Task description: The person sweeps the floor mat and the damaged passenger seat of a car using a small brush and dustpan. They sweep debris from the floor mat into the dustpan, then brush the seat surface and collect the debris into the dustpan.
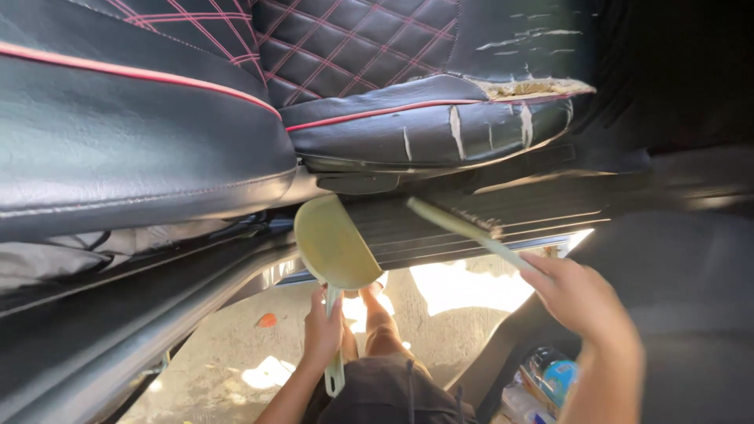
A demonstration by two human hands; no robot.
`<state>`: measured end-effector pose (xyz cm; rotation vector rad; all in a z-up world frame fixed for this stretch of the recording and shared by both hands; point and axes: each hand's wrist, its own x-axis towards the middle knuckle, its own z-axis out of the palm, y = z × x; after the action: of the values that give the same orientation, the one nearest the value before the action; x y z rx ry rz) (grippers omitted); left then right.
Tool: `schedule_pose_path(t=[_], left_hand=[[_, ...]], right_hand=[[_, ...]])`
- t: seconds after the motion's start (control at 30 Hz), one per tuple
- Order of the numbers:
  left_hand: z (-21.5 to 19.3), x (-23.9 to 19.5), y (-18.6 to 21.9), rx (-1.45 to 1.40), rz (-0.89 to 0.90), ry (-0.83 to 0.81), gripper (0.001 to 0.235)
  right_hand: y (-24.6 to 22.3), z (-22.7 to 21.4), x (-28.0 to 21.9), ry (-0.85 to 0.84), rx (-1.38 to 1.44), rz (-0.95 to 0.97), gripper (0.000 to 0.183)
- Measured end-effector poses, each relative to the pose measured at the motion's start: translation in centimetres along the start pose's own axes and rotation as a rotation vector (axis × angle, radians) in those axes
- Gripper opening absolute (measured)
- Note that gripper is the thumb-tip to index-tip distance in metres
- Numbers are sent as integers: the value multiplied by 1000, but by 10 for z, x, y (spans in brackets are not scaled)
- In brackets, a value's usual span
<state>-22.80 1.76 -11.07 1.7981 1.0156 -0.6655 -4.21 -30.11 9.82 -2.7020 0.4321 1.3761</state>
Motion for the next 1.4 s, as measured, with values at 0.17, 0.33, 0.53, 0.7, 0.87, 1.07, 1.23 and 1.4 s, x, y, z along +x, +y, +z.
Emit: schedule_pose_path(t=[0.17,0.33,0.53,0.7,0.87,1.07,1.23,1.4], left_hand=[[5,-2,-16,33,52,-28,58],[22,-5,-63,-2,424,85,49],[-15,-16,-15,-94,-24,-17,48],[-39,-27,7,-111,-121,-4,44],[-40,-28,11,-56,-123,-37,46],[-16,-5,-27,18,-33,34,51],[-35,-20,1,-38,-114,-36,46],[-32,-7,9,-57,-79,-49,48]], right_hand=[[-26,87,94,40,7,-159,45],[-41,83,32,16,-171,-279,49],[-59,66,70,93,-196,-173,52],[-97,96,70,-27,102,-525,51],[-50,70,59,76,65,-223,52],[-44,140,80,27,-32,-251,45],[-17,111,75,175,-138,-64,52],[-53,209,157,180,2,-329,60]])
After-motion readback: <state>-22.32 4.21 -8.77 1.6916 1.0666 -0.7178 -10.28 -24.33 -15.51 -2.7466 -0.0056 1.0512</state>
